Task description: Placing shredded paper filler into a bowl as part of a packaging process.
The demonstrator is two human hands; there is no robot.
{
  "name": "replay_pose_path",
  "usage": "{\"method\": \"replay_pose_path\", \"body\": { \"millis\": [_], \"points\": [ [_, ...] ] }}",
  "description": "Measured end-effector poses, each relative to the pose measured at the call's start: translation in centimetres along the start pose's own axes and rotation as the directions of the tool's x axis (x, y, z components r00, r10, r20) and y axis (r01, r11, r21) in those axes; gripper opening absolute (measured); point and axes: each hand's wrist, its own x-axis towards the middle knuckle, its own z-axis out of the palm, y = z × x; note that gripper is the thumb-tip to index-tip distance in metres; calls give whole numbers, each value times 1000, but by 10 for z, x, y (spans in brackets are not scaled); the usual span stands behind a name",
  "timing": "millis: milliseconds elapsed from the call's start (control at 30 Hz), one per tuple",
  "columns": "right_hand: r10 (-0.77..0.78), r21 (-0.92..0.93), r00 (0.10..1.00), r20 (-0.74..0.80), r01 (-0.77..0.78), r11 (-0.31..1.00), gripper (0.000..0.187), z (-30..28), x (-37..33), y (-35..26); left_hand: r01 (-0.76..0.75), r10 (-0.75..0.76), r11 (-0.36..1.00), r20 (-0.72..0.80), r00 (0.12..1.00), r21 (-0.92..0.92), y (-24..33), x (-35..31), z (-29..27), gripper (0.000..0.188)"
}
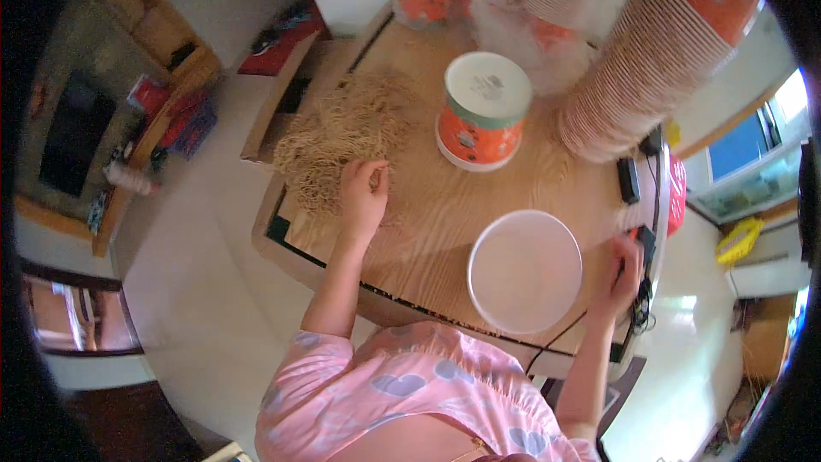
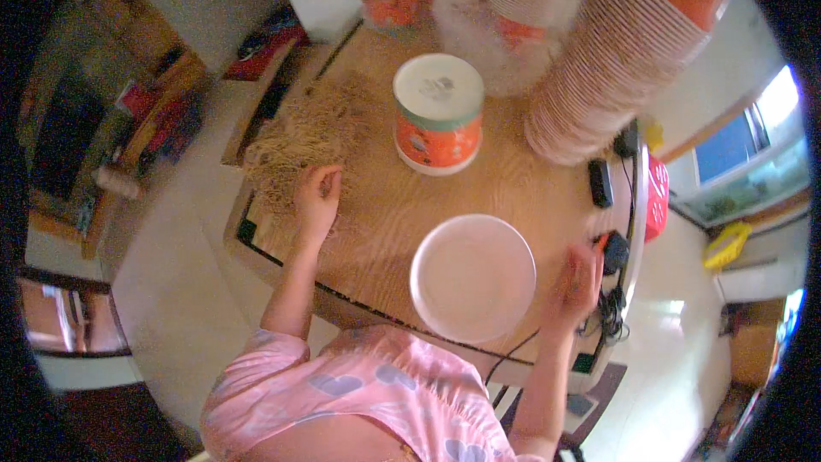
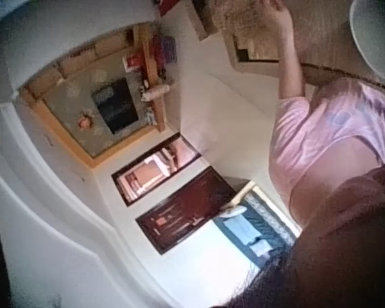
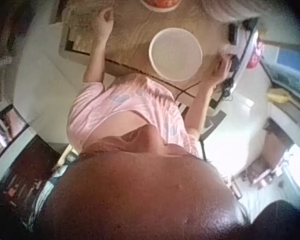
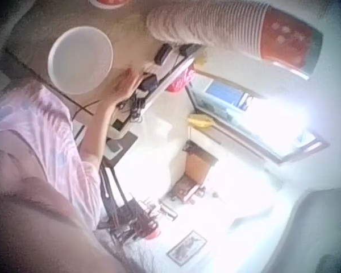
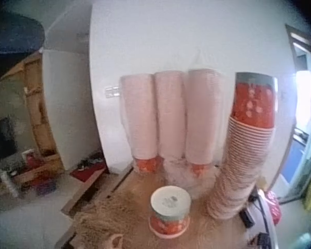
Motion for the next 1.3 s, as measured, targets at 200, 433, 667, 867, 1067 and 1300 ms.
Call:
{"method": "replay_pose_path", "body": {
  "millis": [200, 433, 667, 867, 1067, 1300],
  "points": [
    [-96, -410, 950, 298, 218, 886, 33, 81, 29, 117, -200, 208, 977, 113, 972, -77, 24, -23, 46, 11],
    [-109, -489, 945, 309, 256, 834, 36, 93, 20, 127, -78, 78, 997, -17, 997, -12, -12, -21, 33, 10],
    [-108, -499, 934, 340, 277, 821, 40, 95, 26, 126, -2, 19, 987, -108, 994, 160, -35, 10, 19, 9],
    [-101, -529, 932, 348, 284, 800, 40, 101, 25, 132, 108, -100, 885, -41, 994, 453, -56, 47, 29, 15],
    [-96, -521, 936, 337, 271, 810, 40, 96, 23, 131, 134, -135, 991, 26, 991, 7, -72, 85, 8, 12],
    [-71, -462, 938, 340, 233, 856, 39, 97, 21, 135, -114, -47, 660, -192, 980, -743, 59, 165, -122, 12]
  ]
}}
